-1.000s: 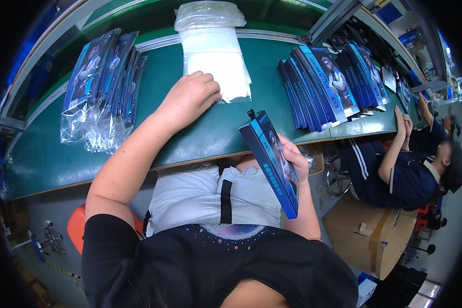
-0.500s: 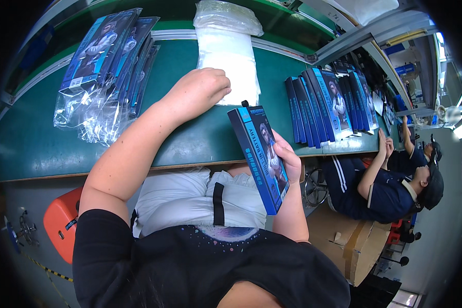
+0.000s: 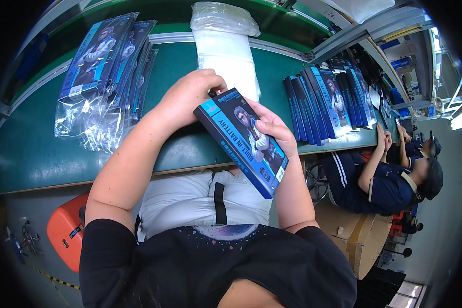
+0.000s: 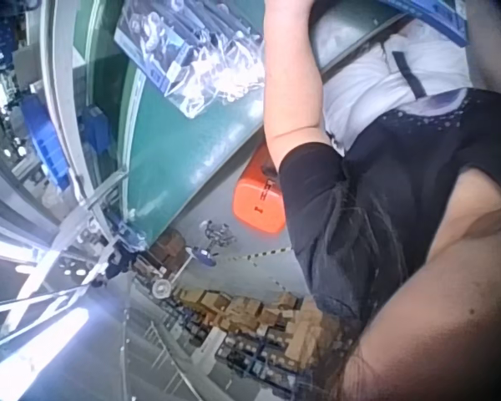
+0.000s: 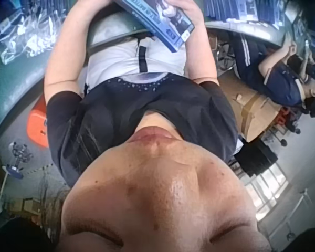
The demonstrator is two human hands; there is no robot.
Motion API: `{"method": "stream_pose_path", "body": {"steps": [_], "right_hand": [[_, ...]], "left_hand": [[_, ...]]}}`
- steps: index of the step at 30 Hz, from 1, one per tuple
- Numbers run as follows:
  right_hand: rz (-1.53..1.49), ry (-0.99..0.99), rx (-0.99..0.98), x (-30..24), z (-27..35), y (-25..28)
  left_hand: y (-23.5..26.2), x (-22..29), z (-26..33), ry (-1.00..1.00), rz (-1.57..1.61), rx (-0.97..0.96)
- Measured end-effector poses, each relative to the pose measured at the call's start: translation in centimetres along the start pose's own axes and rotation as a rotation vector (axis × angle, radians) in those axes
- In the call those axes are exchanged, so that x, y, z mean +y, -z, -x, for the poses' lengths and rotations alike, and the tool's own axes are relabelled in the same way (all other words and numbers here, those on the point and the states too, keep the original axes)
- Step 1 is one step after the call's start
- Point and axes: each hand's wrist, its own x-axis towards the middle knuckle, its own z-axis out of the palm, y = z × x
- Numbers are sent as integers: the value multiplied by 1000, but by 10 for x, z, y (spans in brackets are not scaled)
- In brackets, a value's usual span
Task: Placing electronic or retail product boxes into clear plastic bags and stacking them.
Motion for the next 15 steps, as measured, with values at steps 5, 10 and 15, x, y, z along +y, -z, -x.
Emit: {"method": "stream_pose_path", "body": {"steps": [5,10,15], "right_hand": [[76,51,79,-7,17,3],[-3,34,50,0,28,10],[-191,166,152,12,43,10]], "left_hand": [[0,9,-3,294,136,216],[-6,8,0,21,-63,88],[-9,10,2,-52,-178,-120]]}}
